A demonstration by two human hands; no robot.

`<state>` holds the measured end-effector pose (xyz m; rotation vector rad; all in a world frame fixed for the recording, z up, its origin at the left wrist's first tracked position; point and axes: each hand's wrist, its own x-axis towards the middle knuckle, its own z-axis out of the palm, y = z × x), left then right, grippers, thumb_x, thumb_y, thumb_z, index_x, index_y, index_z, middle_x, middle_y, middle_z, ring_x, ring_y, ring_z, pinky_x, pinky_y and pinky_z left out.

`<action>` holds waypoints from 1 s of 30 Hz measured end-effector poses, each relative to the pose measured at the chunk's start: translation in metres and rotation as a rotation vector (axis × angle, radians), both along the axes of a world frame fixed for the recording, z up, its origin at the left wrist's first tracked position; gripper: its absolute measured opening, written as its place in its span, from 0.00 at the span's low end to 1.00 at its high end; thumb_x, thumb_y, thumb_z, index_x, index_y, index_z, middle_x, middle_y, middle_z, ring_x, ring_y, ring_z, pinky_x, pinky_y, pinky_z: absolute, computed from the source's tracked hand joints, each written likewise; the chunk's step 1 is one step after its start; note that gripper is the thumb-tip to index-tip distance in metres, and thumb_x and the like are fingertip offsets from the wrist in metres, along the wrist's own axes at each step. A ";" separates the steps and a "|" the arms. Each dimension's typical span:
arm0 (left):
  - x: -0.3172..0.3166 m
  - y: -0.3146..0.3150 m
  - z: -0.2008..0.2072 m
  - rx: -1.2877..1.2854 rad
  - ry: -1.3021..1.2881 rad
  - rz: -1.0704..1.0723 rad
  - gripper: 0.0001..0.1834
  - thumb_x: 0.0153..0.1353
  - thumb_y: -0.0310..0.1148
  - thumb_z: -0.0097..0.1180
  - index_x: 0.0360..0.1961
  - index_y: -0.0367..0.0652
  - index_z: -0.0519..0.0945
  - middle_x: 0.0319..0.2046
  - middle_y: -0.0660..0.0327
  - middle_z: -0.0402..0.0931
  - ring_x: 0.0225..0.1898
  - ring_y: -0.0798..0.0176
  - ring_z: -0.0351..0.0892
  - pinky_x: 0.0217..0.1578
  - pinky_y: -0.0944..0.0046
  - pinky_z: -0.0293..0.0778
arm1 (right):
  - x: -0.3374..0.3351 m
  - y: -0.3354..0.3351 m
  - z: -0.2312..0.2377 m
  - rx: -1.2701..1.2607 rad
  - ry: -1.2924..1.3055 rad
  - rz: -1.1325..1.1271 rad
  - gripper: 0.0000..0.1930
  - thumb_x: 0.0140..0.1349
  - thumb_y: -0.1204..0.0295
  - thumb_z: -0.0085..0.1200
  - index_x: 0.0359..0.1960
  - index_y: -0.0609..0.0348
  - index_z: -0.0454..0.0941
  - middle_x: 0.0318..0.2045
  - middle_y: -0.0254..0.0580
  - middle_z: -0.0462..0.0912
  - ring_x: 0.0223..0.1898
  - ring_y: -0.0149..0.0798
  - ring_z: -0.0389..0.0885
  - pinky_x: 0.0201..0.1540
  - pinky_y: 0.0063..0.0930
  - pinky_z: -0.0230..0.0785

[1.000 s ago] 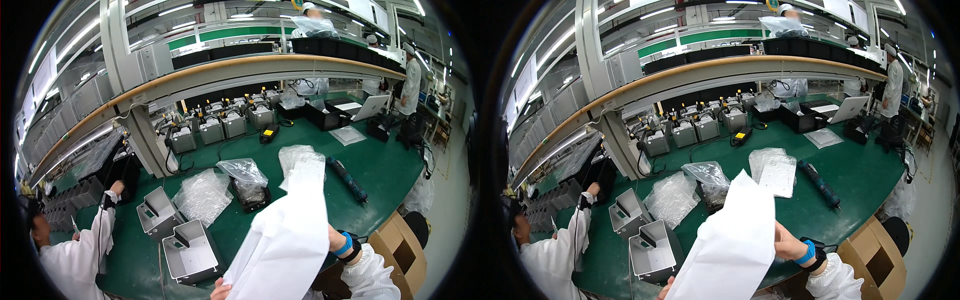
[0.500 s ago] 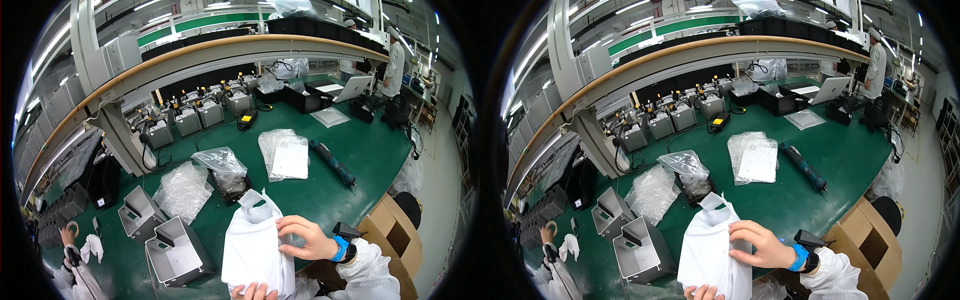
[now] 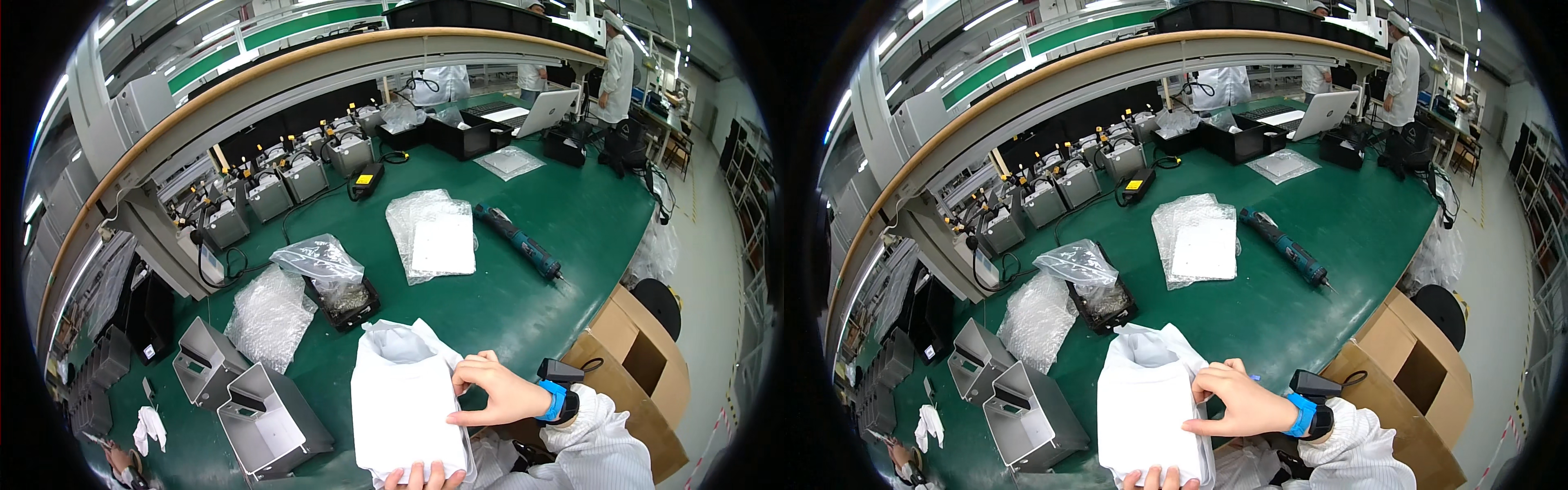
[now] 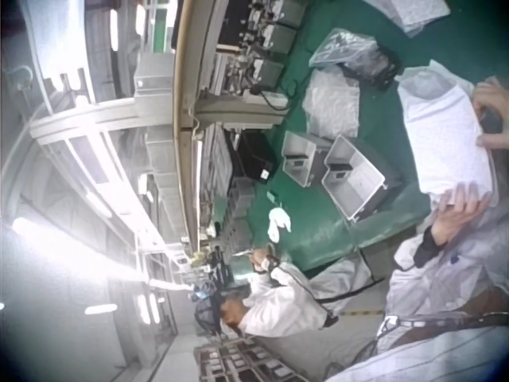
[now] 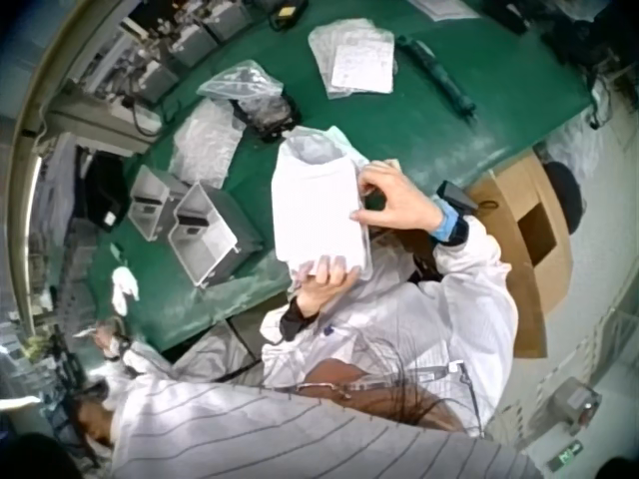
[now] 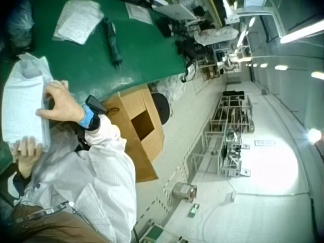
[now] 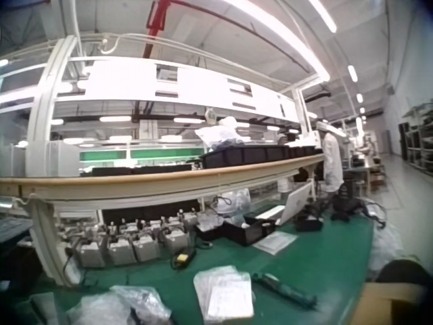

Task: Assembling metal housing components using a power screwdriver in an industrial manufacturing setting.

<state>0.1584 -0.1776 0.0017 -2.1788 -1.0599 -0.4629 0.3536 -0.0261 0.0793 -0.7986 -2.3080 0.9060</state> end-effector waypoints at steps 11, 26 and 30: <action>0.005 -0.001 0.007 -0.013 0.040 0.059 0.19 0.55 0.49 0.46 0.47 0.58 0.64 0.44 0.64 0.62 0.46 0.61 0.63 0.45 0.50 0.56 | -0.001 -0.008 -0.014 -0.027 0.110 -0.074 0.14 0.47 0.64 0.60 0.27 0.58 0.70 0.28 0.36 0.71 0.35 0.36 0.70 0.44 0.29 0.55; 0.007 -0.003 -0.001 -0.002 0.100 0.074 0.22 0.61 0.52 0.39 0.54 0.57 0.61 0.45 0.64 0.61 0.46 0.61 0.61 0.46 0.50 0.54 | -0.010 -0.011 -0.046 -0.345 0.494 -0.063 0.13 0.48 0.69 0.60 0.24 0.60 0.66 0.25 0.36 0.66 0.32 0.33 0.63 0.38 0.25 0.58; 0.006 -0.002 0.002 -0.003 0.092 0.074 0.23 0.62 0.52 0.38 0.54 0.55 0.61 0.45 0.64 0.61 0.47 0.60 0.61 0.47 0.50 0.54 | -0.009 -0.015 -0.038 -0.266 0.426 -0.125 0.14 0.48 0.67 0.61 0.25 0.60 0.68 0.26 0.34 0.69 0.33 0.34 0.66 0.39 0.24 0.57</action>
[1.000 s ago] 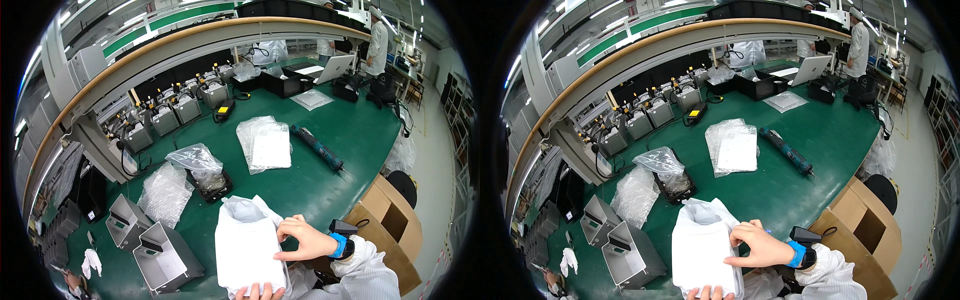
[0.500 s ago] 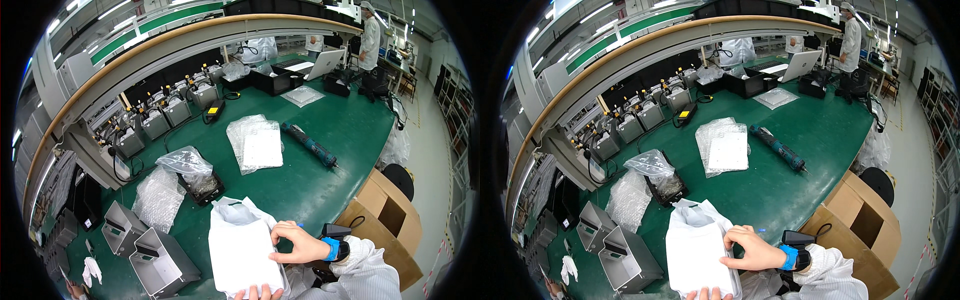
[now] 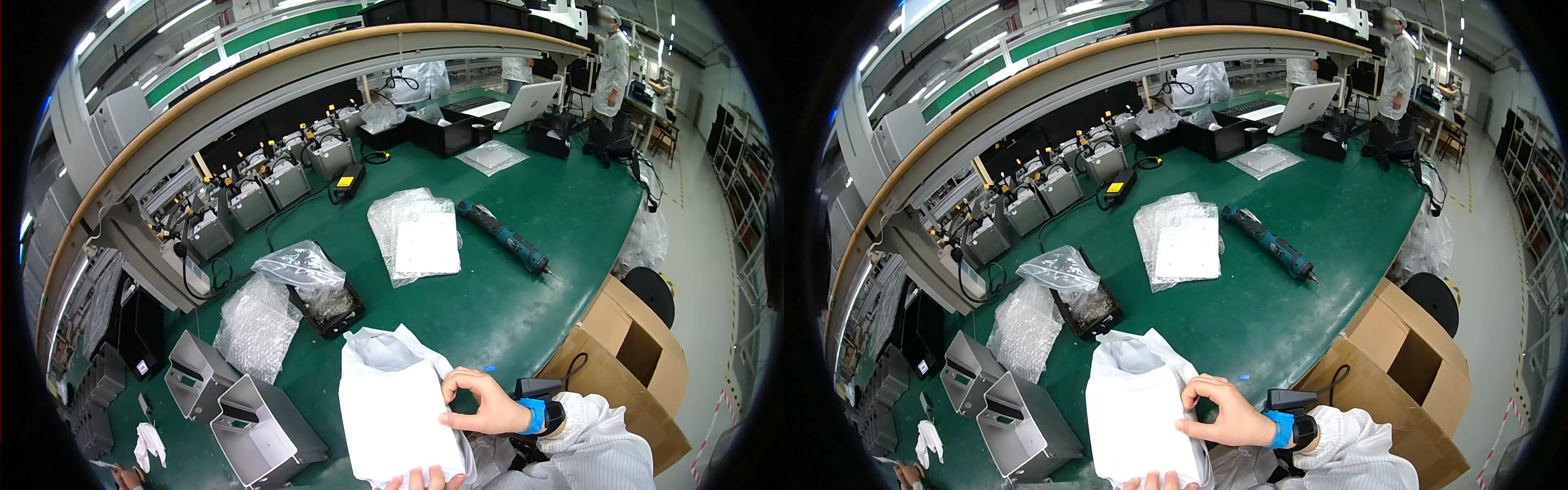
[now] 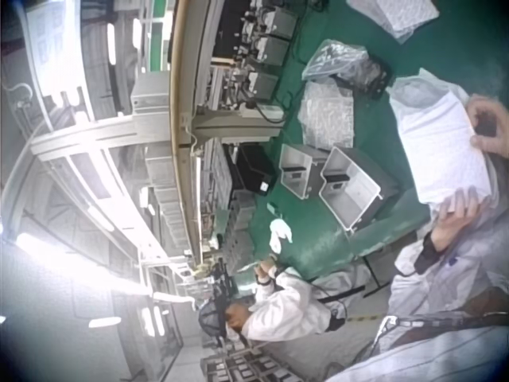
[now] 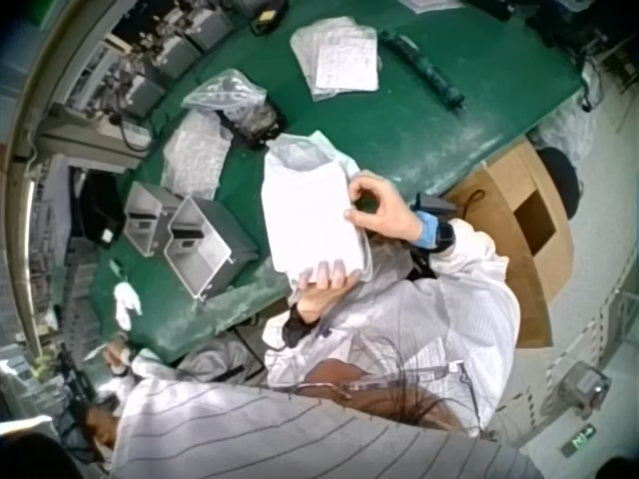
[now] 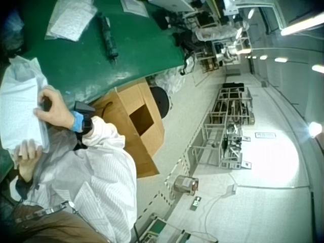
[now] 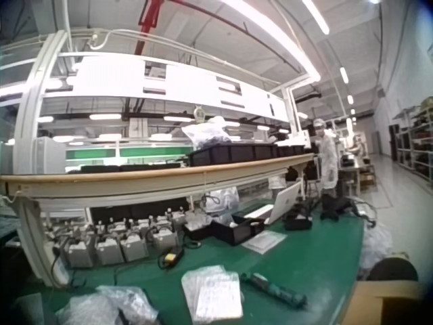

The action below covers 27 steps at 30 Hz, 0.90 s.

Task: Assembling metal housing components using a power screwdriver in an industrial manufacturing setting.

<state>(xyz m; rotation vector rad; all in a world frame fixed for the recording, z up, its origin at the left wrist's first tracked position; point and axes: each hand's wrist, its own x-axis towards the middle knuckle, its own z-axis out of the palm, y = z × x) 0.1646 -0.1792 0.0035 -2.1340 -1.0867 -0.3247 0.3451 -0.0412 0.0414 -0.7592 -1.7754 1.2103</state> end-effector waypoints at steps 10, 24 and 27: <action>0.001 -0.004 0.002 -0.023 -0.026 -0.011 0.22 0.60 0.51 0.41 0.53 0.58 0.62 0.46 0.64 0.61 0.47 0.60 0.61 0.47 0.49 0.54 | 0.003 -0.004 -0.008 -0.119 0.018 0.021 0.16 0.49 0.66 0.62 0.23 0.58 0.65 0.25 0.33 0.67 0.32 0.35 0.63 0.37 0.23 0.55; 0.003 0.000 0.006 -0.021 -0.063 -0.019 0.25 0.57 0.46 0.47 0.56 0.58 0.61 0.45 0.64 0.63 0.46 0.60 0.63 0.47 0.51 0.56 | 0.000 -0.018 -0.001 -0.054 0.235 -0.005 0.09 0.51 0.77 0.59 0.28 0.59 0.69 0.34 0.37 0.72 0.36 0.30 0.68 0.39 0.23 0.60; -0.001 -0.002 0.006 -0.037 -0.045 -0.056 0.24 0.57 0.47 0.49 0.54 0.57 0.63 0.45 0.63 0.63 0.46 0.59 0.63 0.47 0.49 0.57 | 0.011 -0.022 -0.001 -0.066 0.192 -0.011 0.15 0.53 0.72 0.60 0.40 0.61 0.71 0.37 0.38 0.74 0.38 0.31 0.71 0.41 0.23 0.64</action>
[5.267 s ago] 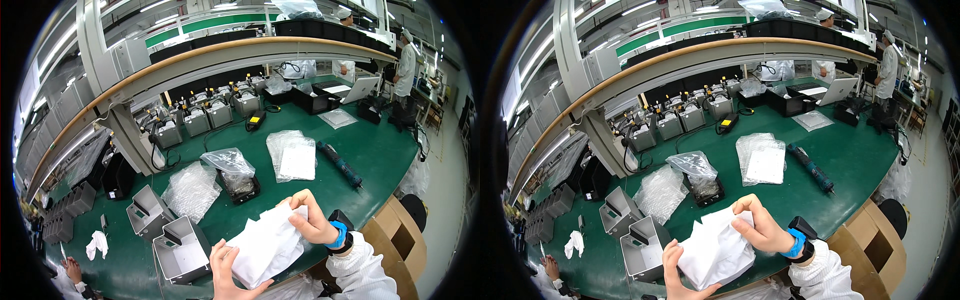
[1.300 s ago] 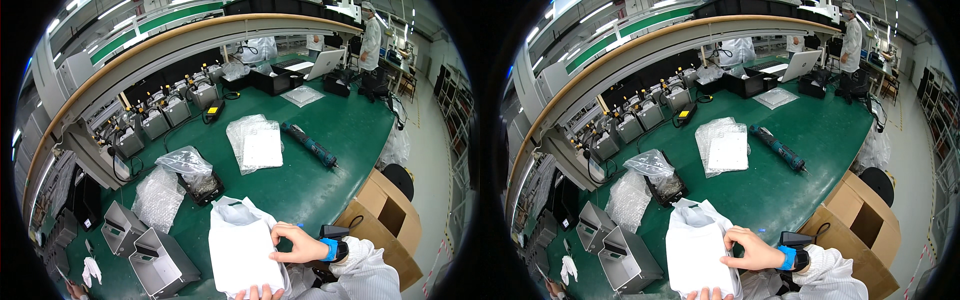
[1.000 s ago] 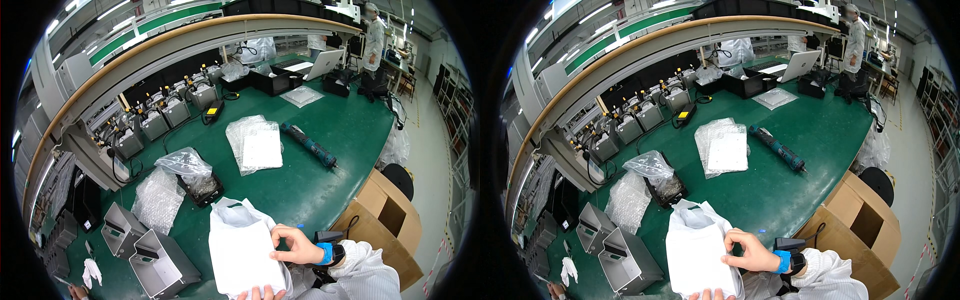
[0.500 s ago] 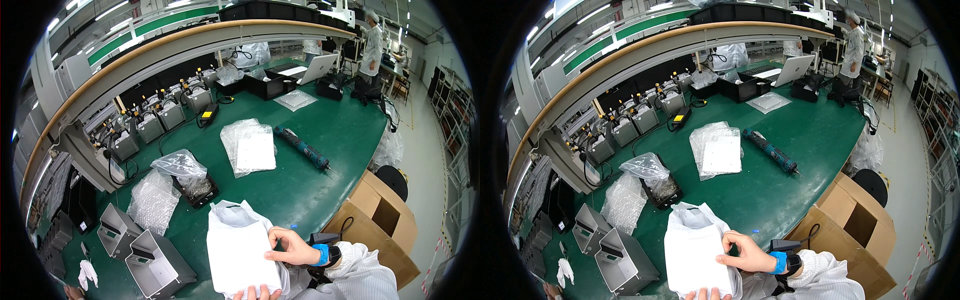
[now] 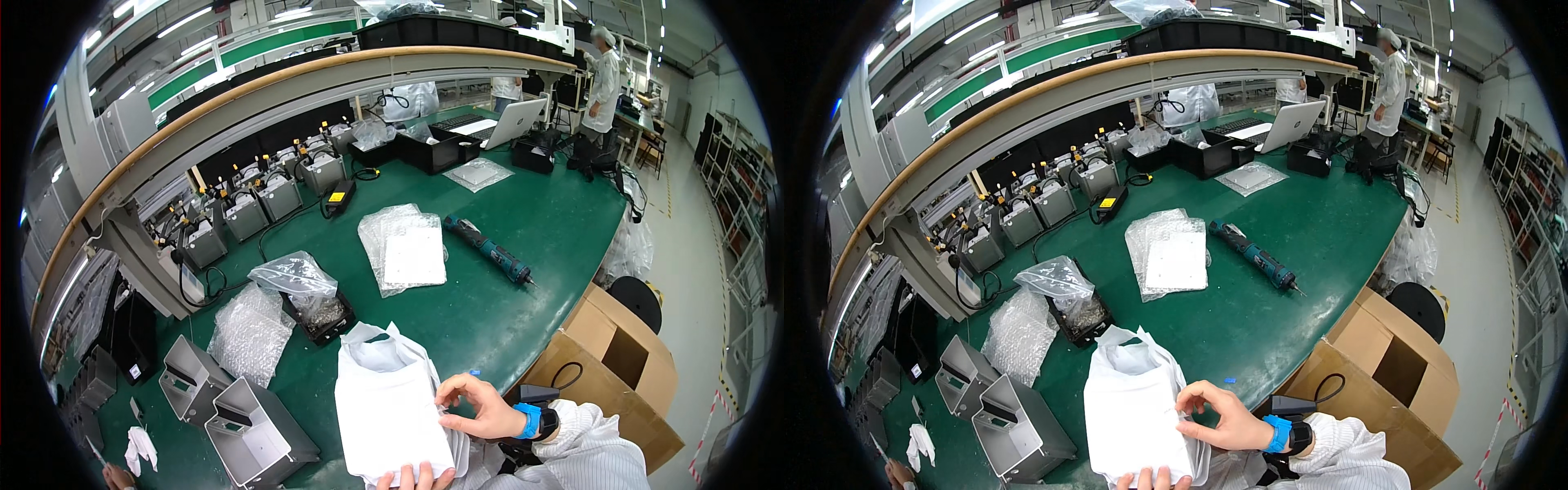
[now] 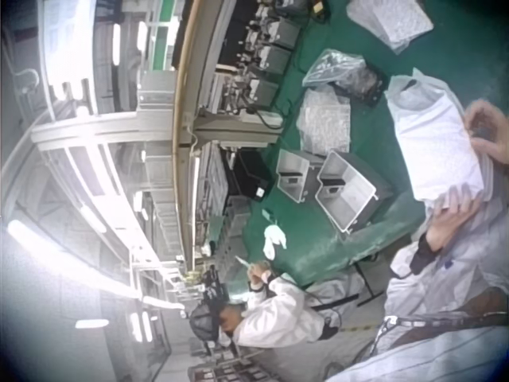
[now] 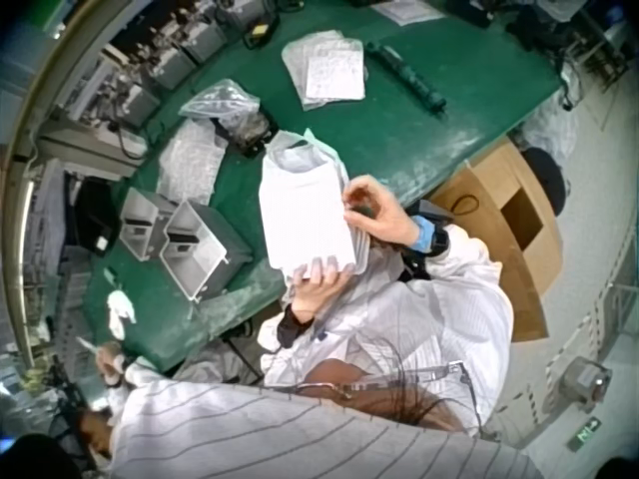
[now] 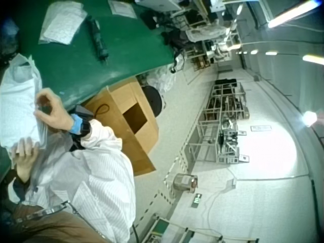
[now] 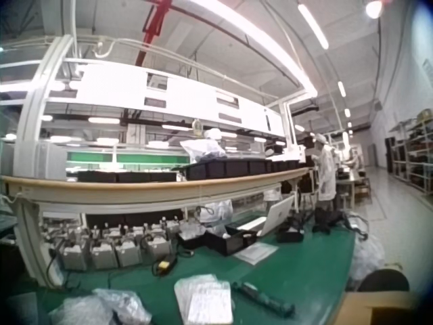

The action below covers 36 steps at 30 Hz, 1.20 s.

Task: Assembling metal housing components using a power screwdriver in an industrial manufacturing setting.

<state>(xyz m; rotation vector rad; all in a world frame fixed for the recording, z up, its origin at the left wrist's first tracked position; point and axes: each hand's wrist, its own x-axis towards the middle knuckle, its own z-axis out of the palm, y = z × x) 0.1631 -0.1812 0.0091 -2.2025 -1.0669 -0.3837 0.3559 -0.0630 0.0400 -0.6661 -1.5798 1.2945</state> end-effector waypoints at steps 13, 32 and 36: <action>-0.016 0.013 -0.004 0.210 -0.593 0.018 0.41 0.50 0.59 0.54 0.58 0.43 0.57 0.45 0.52 0.62 0.44 0.51 0.64 0.43 0.44 0.61 | 0.016 0.004 0.037 0.262 -0.162 0.120 0.14 0.51 0.75 0.59 0.41 0.60 0.75 0.25 0.36 0.72 0.31 0.34 0.68 0.37 0.28 0.59; -0.035 0.031 -0.015 -0.451 -1.141 -0.013 0.51 0.29 0.41 0.74 0.58 0.46 0.62 0.62 0.39 0.35 0.63 0.42 0.47 0.58 0.46 0.52 | 0.022 -0.013 0.045 0.785 -0.497 0.551 0.14 0.42 0.77 0.55 0.35 0.61 0.77 0.34 0.41 0.73 0.38 0.41 0.71 0.51 0.39 0.61; -0.050 0.019 0.031 -0.443 -1.342 -0.151 0.43 0.47 0.51 0.61 0.60 0.41 0.60 0.64 0.45 0.36 0.64 0.42 0.47 0.59 0.47 0.51 | 0.045 -0.013 0.041 0.718 -0.663 0.658 0.11 0.43 0.76 0.55 0.32 0.59 0.77 0.34 0.39 0.73 0.40 0.39 0.73 0.55 0.38 0.57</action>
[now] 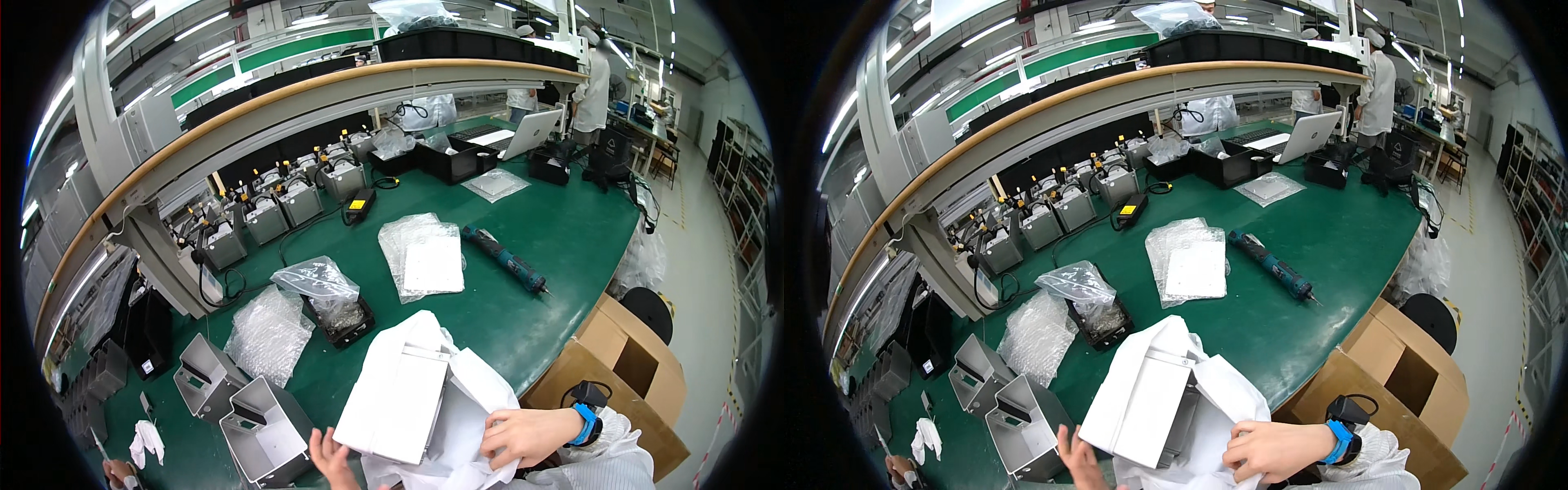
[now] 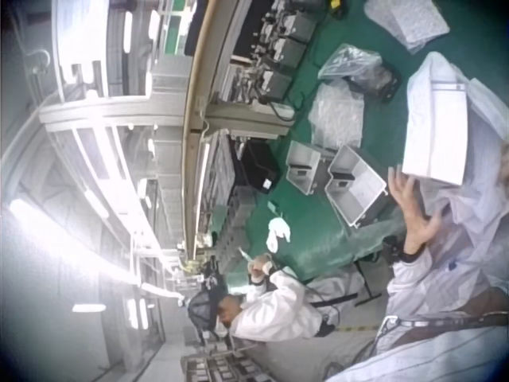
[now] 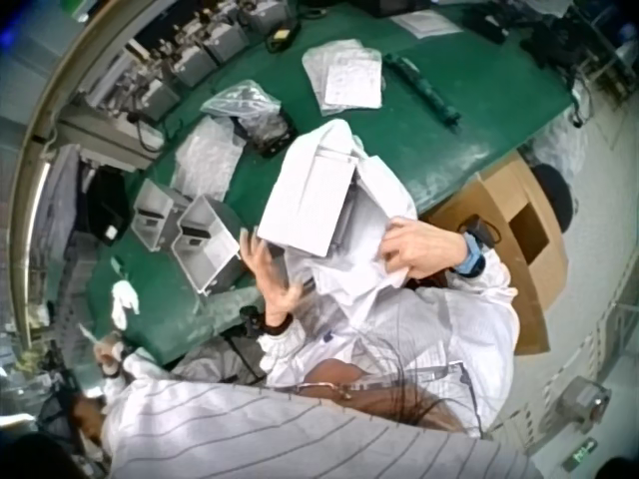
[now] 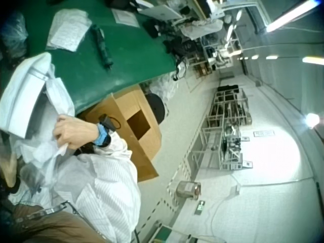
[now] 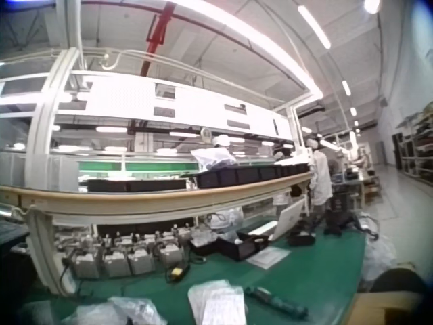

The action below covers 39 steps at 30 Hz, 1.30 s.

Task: Assembling metal housing components using a power screwdriver in an industrial manufacturing setting.

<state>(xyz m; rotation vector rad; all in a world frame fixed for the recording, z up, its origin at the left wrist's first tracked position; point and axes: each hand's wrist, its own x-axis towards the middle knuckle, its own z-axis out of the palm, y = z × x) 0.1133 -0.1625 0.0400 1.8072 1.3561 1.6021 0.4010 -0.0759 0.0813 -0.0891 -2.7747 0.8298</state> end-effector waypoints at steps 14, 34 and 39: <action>0.045 0.020 0.043 -0.178 0.380 0.307 0.42 0.33 0.37 0.70 0.55 0.48 0.68 0.58 0.40 0.49 0.56 0.35 0.57 0.52 0.45 0.60 | 0.054 -0.007 0.029 0.651 0.231 -0.869 0.08 0.37 0.75 0.59 0.23 0.53 0.77 0.34 0.29 0.77 0.40 0.37 0.74 0.49 0.44 0.62; 0.025 0.050 0.002 -0.732 -0.954 -0.105 0.32 0.55 0.42 0.49 0.60 0.46 0.56 0.53 0.52 0.64 0.52 0.53 0.68 0.41 0.48 0.75 | 0.114 0.002 -0.005 0.057 1.237 -0.677 0.09 0.61 0.68 0.49 0.28 0.56 0.65 0.29 0.42 0.68 0.29 0.37 0.71 0.37 0.37 0.69; 0.016 0.045 -0.021 -0.717 -1.094 -0.150 0.33 0.52 0.43 0.49 0.58 0.40 0.59 0.52 0.52 0.66 0.53 0.50 0.68 0.48 0.43 0.69 | 0.088 -0.028 -0.007 -0.267 1.111 -1.031 0.09 0.54 0.69 0.53 0.26 0.62 0.68 0.16 0.37 0.69 0.17 0.32 0.66 0.20 0.24 0.59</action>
